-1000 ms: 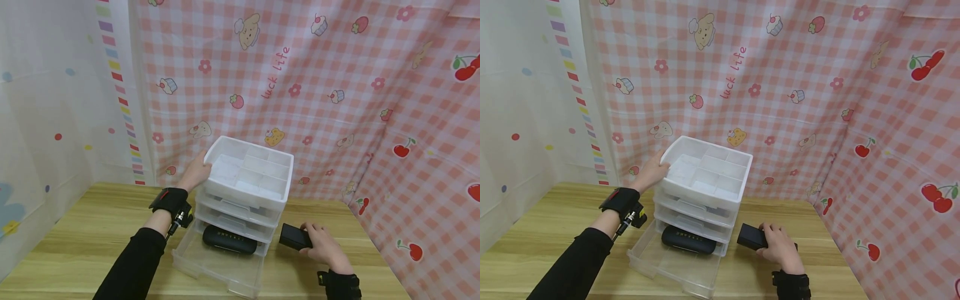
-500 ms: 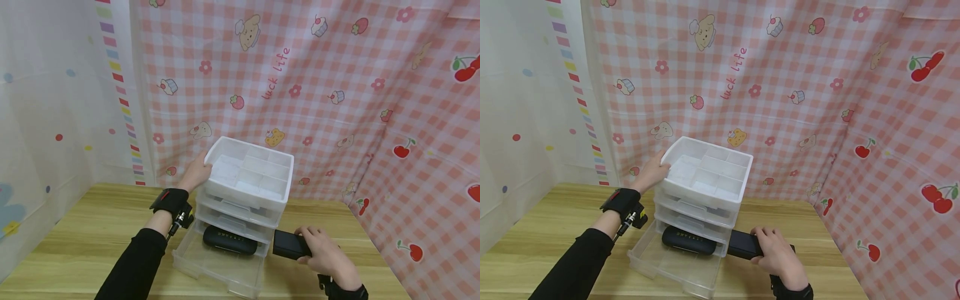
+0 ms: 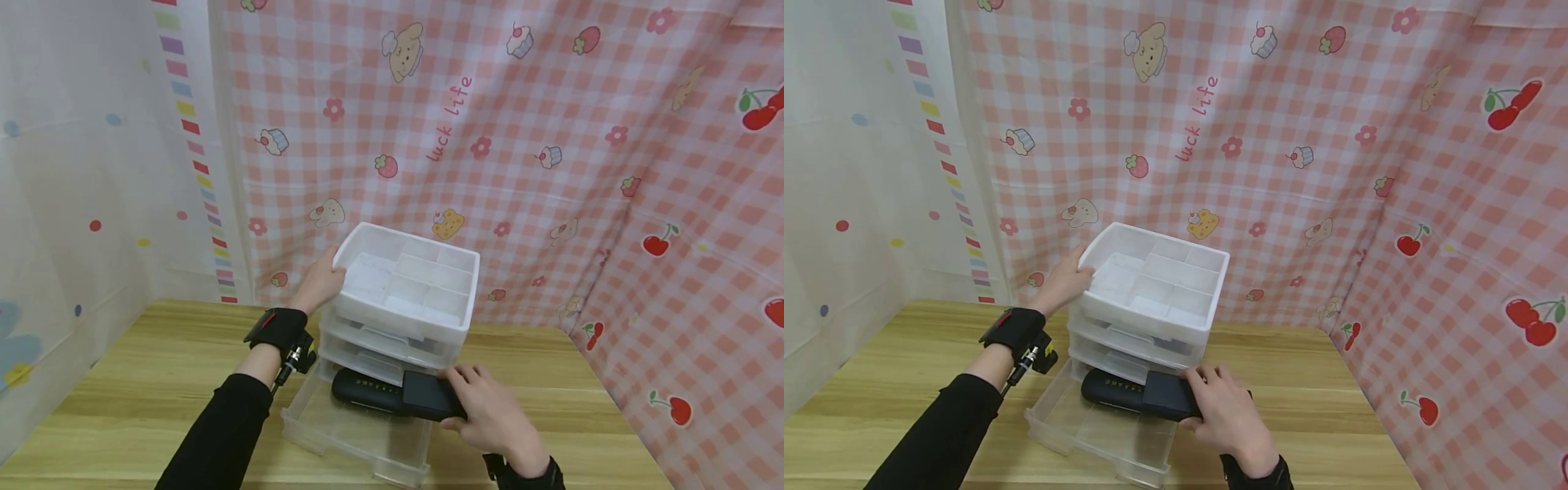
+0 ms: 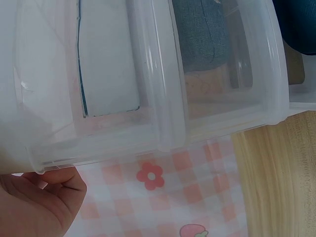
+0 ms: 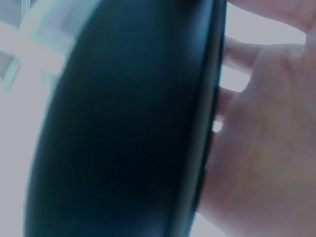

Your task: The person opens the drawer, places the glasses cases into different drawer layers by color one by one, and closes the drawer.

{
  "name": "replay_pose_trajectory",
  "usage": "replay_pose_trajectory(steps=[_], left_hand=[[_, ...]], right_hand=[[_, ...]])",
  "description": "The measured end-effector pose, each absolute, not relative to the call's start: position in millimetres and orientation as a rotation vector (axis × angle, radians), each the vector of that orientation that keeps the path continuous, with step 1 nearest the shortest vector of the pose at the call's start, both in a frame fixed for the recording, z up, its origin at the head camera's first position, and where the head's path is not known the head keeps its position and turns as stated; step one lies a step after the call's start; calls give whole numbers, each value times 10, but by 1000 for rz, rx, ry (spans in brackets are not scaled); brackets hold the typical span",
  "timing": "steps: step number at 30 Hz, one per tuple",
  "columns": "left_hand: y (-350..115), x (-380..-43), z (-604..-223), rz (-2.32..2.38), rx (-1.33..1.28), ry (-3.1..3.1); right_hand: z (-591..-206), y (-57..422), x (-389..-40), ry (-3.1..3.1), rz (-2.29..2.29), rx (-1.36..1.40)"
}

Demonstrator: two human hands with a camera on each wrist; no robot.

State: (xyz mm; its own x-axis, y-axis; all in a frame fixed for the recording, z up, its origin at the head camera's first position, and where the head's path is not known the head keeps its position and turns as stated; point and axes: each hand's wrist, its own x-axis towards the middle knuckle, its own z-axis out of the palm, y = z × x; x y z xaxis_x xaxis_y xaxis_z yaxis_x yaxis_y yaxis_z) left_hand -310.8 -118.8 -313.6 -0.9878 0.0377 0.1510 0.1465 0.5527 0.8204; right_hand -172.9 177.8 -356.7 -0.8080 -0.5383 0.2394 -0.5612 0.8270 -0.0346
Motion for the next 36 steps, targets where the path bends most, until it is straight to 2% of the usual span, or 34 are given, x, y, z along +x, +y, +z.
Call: replay_pose_trajectory(steps=[20,36], left_hand=[[-1178,-3089,-3128,-1414,-167,-2660],[-1181,-3090,-3127,-1424,-166,-2667]], right_hand=[[-3967,974,-1816,-2721,35,1002],[-4057,800,-1956,-2820,-367,1195]])
